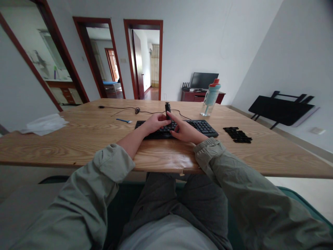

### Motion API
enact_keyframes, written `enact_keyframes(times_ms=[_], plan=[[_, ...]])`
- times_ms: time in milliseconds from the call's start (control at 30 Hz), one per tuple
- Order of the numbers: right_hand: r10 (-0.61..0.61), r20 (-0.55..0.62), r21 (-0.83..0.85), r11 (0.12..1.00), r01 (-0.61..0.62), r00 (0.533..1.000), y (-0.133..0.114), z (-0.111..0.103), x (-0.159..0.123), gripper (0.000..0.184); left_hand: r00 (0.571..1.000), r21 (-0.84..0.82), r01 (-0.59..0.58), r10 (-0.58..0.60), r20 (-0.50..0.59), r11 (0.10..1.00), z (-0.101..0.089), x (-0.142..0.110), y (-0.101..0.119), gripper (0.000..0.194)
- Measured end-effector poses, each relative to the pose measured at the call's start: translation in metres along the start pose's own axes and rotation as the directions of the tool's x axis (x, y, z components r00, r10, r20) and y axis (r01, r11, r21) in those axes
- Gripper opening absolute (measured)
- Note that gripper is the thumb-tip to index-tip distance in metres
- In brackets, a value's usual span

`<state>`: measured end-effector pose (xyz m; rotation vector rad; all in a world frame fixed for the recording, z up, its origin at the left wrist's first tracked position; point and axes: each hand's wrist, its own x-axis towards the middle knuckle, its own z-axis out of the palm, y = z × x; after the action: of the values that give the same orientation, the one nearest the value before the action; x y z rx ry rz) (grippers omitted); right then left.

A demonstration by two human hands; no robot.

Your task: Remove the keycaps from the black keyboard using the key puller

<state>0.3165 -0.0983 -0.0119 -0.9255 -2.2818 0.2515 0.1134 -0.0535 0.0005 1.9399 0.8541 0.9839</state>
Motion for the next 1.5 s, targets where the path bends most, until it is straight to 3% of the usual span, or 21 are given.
enact_keyframes(times_ms=[100, 200, 267, 333, 500, 633, 733, 800, 867, 900, 1000, 1033, 1167, 1267, 1500], plan=[[0.018, 0.001, -0.006, 1.0, -0.018, 1.0, -0.001, -0.005, -0.002, 0.083, 0.997, -0.005, 0.033, -0.033, -0.075, 0.999, -0.007, 0.001, -0.002, 0.041], [0.045, -0.041, -0.005, 0.999, -0.045, 0.998, 0.001, -0.009, -0.004, 0.053, 0.982, 0.05, 0.034, -0.024, -0.189, 0.998, -0.016, 0.003, -0.006, 0.04], [0.09, -0.077, 0.017, 0.996, -0.089, 0.993, 0.006, -0.009, -0.005, 0.033, 0.954, 0.073, 0.045, -0.021, -0.3, 0.996, -0.021, 0.004, -0.009, 0.04], [0.129, -0.105, 0.047, 0.991, -0.124, 0.986, 0.011, -0.009, -0.005, 0.026, 0.918, 0.063, 0.055, -0.026, -0.395, 0.997, -0.024, 0.006, -0.012, 0.041], [0.176, -0.152, 0.053, 0.984, -0.17, 0.973, 0.019, -0.009, -0.004, 0.025, 0.884, 0.1, -0.003, 0.05, -0.465, 0.995, -0.026, 0.007, -0.021, 0.04], [0.192, -0.163, 0.055, 0.981, -0.185, 0.968, 0.019, -0.01, -0.004, 0.025, 0.889, 0.119, -0.04, 0.09, -0.449, 0.992, -0.023, 0.006, -0.024, 0.034], [0.204, -0.167, 0.091, 0.977, -0.191, 0.965, 0.017, -0.011, -0.004, 0.027, 0.896, 0.084, -0.101, 0.128, -0.425, 0.991, -0.025, 0.005, -0.013, 0.03], [0.222, -0.176, 0.125, 0.971, -0.201, 0.959, 0.017, -0.011, -0.004, 0.033, 0.864, 0.08, -0.229, 0.241, -0.443, 0.97, -0.032, 0.003, 0.0, 0.026], [0.236, -0.183, 0.143, 0.967, -0.211, 0.954, 0.019, -0.011, -0.004, 0.038, 0.799, 0.161, -0.315, 0.353, -0.487, 0.935, -0.042, 0.001, 0.012, 0.023], [0.239, -0.188, 0.14, 0.967, -0.214, 0.953, 0.02, -0.011, -0.003, 0.038, 0.817, 0.231, -0.271, 0.35, -0.459, 0.934, -0.046, 0.0, 0.016, 0.023], [0.241, -0.223, 0.111, 0.969, -0.221, 0.945, 0.023, -0.013, -0.003, 0.034, 0.955, 0.488, -0.06, 0.192, -0.226, 0.871, -0.053, -0.001, 0.016, 0.025], [0.244, -0.24, 0.103, 0.969, -0.225, 0.94, 0.024, -0.014, -0.003, 0.031, 0.971, 0.547, -0.031, 0.155, -0.182, 0.837, -0.053, 0.0, 0.014, 0.027], [0.24, -0.265, 0.06, 0.971, -0.233, 0.934, 0.028, -0.018, -0.003, 0.023, 0.969, 0.645, -0.009, 0.165, -0.182, 0.764, -0.045, 0.003, 0.008, 0.034], [0.218, -0.229, 0.014, 0.975, -0.22, 0.949, 0.03, -0.017, -0.003, 0.02, 0.987, 0.702, 0.015, 0.104, -0.126, 0.712, -0.043, 0.002, 0.007, 0.035], [0.209, -0.199, -0.032, 0.975, -0.219, 0.957, 0.036, -0.014, -0.003, 0.02, 0.996, 0.731, 0.07, -0.01, -0.086, 0.679, -0.047, 0.0, -0.001, 0.041]])
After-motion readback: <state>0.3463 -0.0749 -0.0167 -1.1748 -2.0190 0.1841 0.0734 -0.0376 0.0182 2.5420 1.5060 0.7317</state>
